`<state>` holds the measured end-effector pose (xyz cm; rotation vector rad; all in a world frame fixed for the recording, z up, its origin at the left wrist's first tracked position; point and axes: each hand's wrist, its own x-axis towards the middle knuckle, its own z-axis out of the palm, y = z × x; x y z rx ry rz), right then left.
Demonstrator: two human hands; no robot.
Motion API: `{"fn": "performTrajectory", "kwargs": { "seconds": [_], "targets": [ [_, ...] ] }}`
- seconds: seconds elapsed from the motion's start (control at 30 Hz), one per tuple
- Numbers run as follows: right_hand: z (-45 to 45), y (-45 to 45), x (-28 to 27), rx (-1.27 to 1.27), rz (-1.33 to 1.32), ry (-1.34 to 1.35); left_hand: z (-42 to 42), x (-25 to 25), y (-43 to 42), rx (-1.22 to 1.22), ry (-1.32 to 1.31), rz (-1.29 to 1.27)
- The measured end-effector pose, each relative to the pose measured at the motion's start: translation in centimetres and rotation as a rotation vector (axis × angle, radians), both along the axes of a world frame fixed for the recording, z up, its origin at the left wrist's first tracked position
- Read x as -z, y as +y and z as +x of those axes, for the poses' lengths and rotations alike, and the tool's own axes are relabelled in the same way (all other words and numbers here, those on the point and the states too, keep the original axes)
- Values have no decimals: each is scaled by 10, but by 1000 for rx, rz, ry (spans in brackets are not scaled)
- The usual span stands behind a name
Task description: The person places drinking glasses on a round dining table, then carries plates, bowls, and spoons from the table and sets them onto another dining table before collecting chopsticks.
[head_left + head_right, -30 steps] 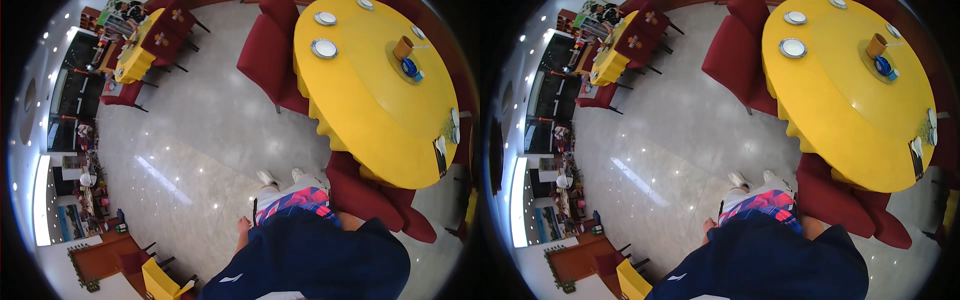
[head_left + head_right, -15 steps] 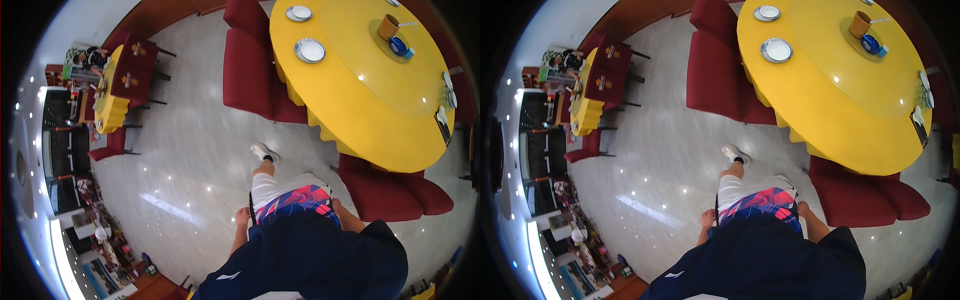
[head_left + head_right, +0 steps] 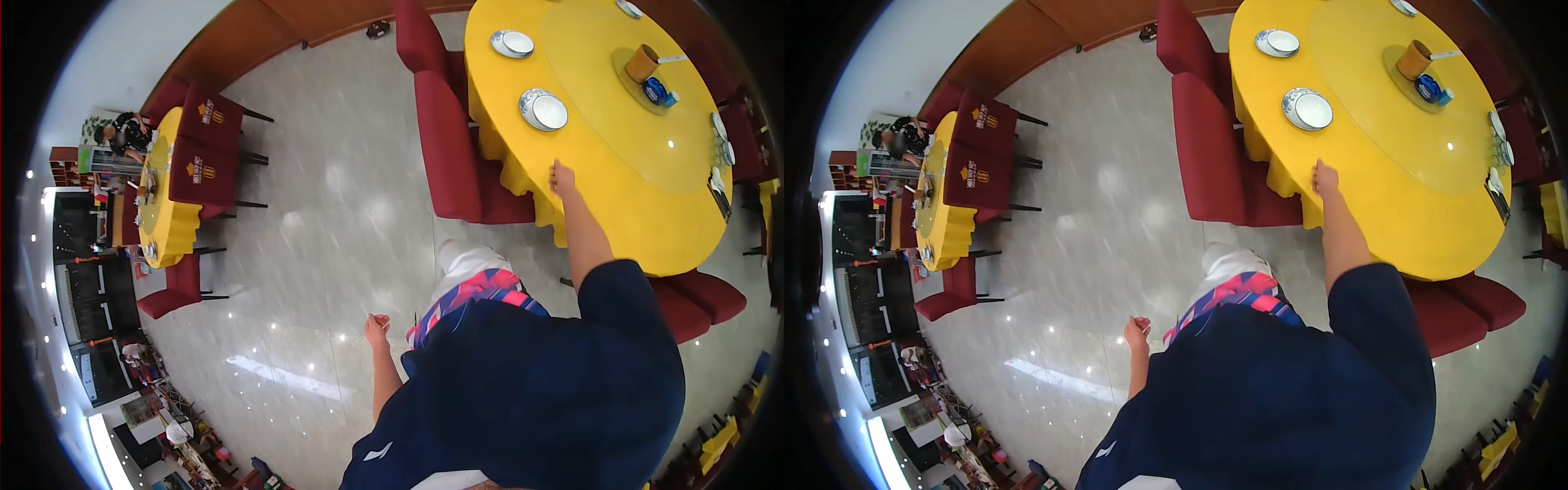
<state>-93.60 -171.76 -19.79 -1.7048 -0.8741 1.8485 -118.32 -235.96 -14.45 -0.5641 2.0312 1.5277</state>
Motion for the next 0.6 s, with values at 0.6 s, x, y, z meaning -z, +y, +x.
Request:
{"fn": "performTrajectory", "kwargs": {
  "seconds": [0.6],
  "targets": [
    [-106,98,16,494,44,-261,-186,-31,-53,1175,-69,-610]
  ]
}}
